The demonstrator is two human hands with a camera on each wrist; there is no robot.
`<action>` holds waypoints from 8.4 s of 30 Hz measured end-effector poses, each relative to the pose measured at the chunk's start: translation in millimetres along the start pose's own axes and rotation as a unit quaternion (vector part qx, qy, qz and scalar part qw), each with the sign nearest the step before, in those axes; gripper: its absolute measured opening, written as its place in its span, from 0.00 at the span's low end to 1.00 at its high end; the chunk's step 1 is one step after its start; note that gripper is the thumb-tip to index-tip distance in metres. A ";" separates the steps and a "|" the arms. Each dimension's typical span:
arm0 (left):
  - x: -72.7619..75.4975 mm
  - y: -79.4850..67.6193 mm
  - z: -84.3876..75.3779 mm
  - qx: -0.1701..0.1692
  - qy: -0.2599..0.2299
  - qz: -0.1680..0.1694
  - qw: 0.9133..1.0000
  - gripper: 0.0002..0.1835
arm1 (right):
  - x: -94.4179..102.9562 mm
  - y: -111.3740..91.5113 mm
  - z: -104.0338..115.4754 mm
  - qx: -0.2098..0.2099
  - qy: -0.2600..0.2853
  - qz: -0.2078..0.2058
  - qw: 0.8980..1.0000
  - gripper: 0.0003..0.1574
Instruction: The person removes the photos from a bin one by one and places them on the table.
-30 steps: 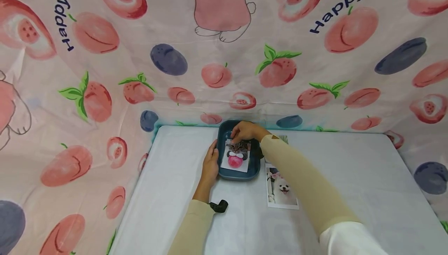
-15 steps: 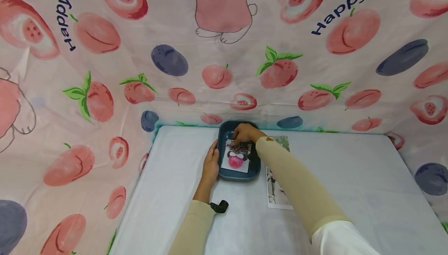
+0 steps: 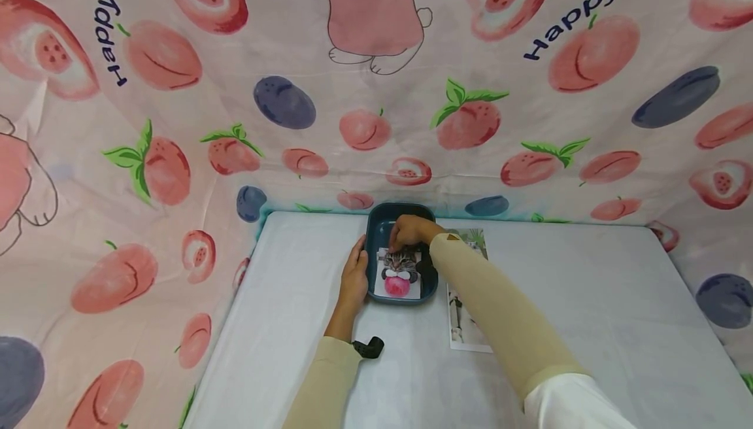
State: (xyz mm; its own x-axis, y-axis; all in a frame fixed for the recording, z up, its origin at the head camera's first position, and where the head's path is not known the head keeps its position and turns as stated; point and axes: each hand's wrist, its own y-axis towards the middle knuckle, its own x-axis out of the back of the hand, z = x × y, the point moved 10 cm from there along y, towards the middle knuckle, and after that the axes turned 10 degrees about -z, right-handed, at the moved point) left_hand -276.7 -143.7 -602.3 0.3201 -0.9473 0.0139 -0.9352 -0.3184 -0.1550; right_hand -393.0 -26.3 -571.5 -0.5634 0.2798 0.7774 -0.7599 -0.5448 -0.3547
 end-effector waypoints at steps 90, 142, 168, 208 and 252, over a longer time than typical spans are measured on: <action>2.0 -2.1 -3.5 -0.028 0.026 -0.013 0.999 0.25 | 44.9 -220.4 -195.8 -0.005 0.172 -0.068 0.983 0.16; 0.6 -4.1 -2.7 -0.018 0.011 -0.005 1.000 0.26 | 19.0 -214.5 -218.5 -0.033 0.069 -0.156 0.985 0.10; 0.1 -2.9 -6.4 -0.038 0.016 -0.015 0.999 0.25 | 69.8 -151.7 -95.9 0.078 0.148 -0.187 0.968 0.17; -0.9 -1.1 -1.0 -0.026 0.016 -0.007 1.000 0.25 | 3.1 -14.7 15.3 0.043 -0.044 -0.021 0.998 0.16; -1.5 -2.4 -0.9 -0.022 0.002 -0.010 1.000 0.26 | 67.0 -86.3 -26.7 0.083 0.193 -0.131 0.969 0.17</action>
State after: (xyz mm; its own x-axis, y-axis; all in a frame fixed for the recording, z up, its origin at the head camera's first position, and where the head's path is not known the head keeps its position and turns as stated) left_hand -275.1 -141.6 -601.1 0.3391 -0.9405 0.0205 -0.9341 -0.3392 -0.1116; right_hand -373.8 60.6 -502.6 -0.4612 0.6834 0.5660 -0.8490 -0.5253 -0.0576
